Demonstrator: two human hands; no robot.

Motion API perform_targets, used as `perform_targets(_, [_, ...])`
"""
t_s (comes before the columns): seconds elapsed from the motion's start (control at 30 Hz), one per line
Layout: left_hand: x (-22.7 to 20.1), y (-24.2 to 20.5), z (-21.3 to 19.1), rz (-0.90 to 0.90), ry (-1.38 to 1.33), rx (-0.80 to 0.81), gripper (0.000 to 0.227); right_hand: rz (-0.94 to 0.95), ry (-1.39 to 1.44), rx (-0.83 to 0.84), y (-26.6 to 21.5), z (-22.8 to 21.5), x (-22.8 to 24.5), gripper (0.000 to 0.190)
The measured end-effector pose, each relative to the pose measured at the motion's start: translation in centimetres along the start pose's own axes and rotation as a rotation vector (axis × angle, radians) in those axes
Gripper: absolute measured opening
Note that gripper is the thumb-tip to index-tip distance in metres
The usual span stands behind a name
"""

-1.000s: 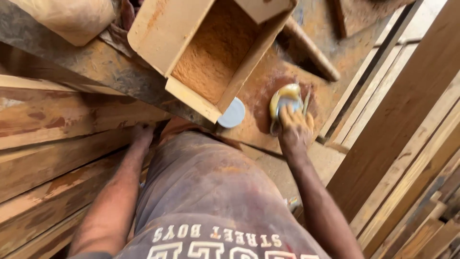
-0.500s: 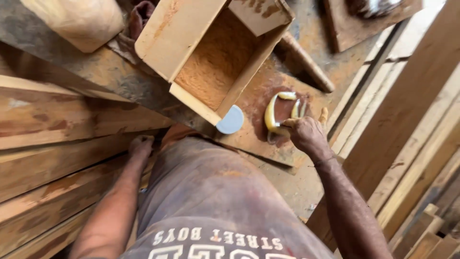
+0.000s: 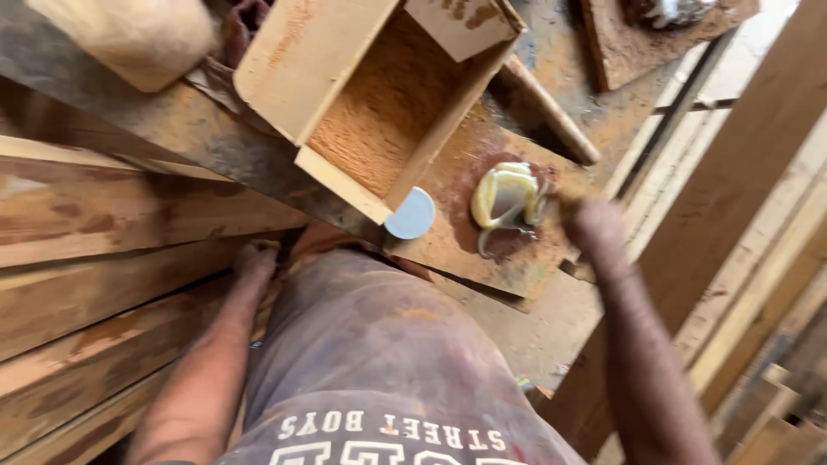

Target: The person opens jars and pours a dark liquid onto a board, then adds brown powder from a cardboard box and kneads and mixes the powder and liquid together by hand, occasionally using a small scraper, working the mixture into a paste.

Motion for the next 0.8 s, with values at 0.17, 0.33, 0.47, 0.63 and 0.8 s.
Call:
perform_targets(0.17, [-2.1,-4.1,-1.1,-0.076,0.044,-0.023,0.031,0.090,0.611,0.150,1.9,-4.9,-1.1,0.023])
perform_targets(0.33, [-0.6,-4.1,-1.1,-0.076,0.016,-0.069,0.030,-0.006,0.590,0.245,-2.3,-2.6,1.5,0.027])
perform_targets(0.47, [2.6,-1.9,1.0,-0.098,0.150,-0.069,0.032,-0.002,0.396,0.274,-5.3,-3.4,2.8,0.026])
perform_targets(0.63, [3.9,0.5,3.5,-0.103,0.289,-0.016,0.036,-0.051,0.353,-0.152,-0.7,5.4,3.3,0.020])
perform_targets(0.8, [4.1,2.1,4.1,-0.065,0.241,-0.042,0.043,-0.160,0.258,-0.695,-4.1,2.5,5.9,0.027])
Point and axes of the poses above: each hand's wrist, its own y-axis towards the middle knuckle, its own z-axis out of the palm, x = y × z, the point moved 2 cm from there along y, towards the middle knuckle, and after that the axes turned 6 degrees about -y, right-handed, at the moved point
